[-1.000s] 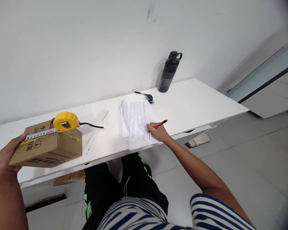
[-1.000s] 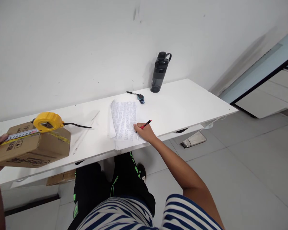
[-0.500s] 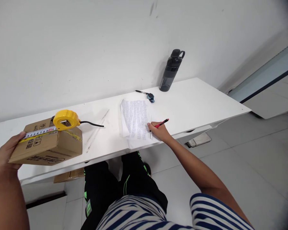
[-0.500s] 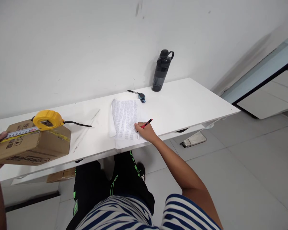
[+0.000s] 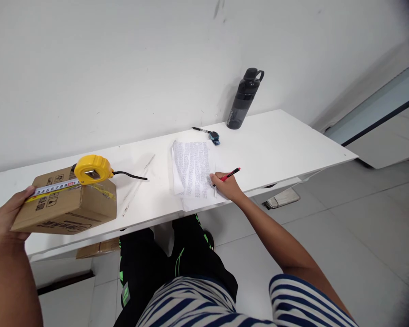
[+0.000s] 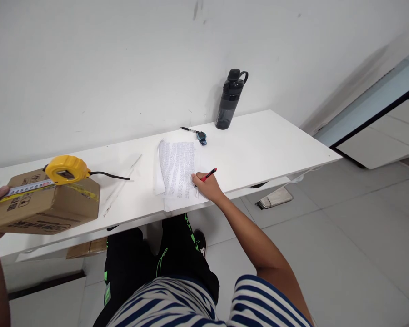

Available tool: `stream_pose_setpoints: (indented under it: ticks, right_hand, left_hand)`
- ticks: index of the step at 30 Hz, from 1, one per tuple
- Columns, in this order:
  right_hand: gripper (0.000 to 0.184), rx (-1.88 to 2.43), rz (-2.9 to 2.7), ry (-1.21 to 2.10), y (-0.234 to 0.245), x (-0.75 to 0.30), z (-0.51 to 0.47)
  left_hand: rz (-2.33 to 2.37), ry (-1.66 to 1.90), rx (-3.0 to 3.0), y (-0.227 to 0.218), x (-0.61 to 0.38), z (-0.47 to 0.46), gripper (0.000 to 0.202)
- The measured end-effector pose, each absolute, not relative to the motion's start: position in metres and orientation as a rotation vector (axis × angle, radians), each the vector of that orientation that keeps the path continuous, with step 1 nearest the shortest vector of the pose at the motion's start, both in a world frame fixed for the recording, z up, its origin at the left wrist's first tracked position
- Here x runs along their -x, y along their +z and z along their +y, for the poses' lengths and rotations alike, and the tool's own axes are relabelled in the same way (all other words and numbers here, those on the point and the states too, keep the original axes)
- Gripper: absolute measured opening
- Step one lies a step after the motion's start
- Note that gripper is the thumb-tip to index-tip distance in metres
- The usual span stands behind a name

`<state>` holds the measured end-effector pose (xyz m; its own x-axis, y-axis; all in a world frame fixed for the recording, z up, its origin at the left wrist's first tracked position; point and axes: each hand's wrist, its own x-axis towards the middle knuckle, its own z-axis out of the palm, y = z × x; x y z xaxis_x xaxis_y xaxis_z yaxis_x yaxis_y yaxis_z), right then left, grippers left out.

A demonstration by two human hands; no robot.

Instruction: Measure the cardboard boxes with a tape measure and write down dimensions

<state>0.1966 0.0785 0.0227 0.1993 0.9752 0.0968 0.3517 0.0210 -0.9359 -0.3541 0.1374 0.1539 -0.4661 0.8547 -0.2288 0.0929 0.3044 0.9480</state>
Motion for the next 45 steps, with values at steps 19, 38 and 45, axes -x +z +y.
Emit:
stream_pose_setpoints:
  ticks: [19,38,45]
  right_hand:
    - [0.039,1.581,-1.357,0.76,0.02,-0.199,0.074]
    - [0.055,1.816,-1.851,-0.007,0.039,-0.149,0.091]
    - [0.065,1.076,-1.952,0.497,0.114,-0.024,0.103]
  left_hand:
    - [1.688,1.279,-0.777,0.163,0.332,0.12,0.028]
    - [1.443,1.412,-0.916,0.129,0.349,0.098,0.053]
    - [1.632,1.315,-1.082,0.14,0.357,0.093,0.052]
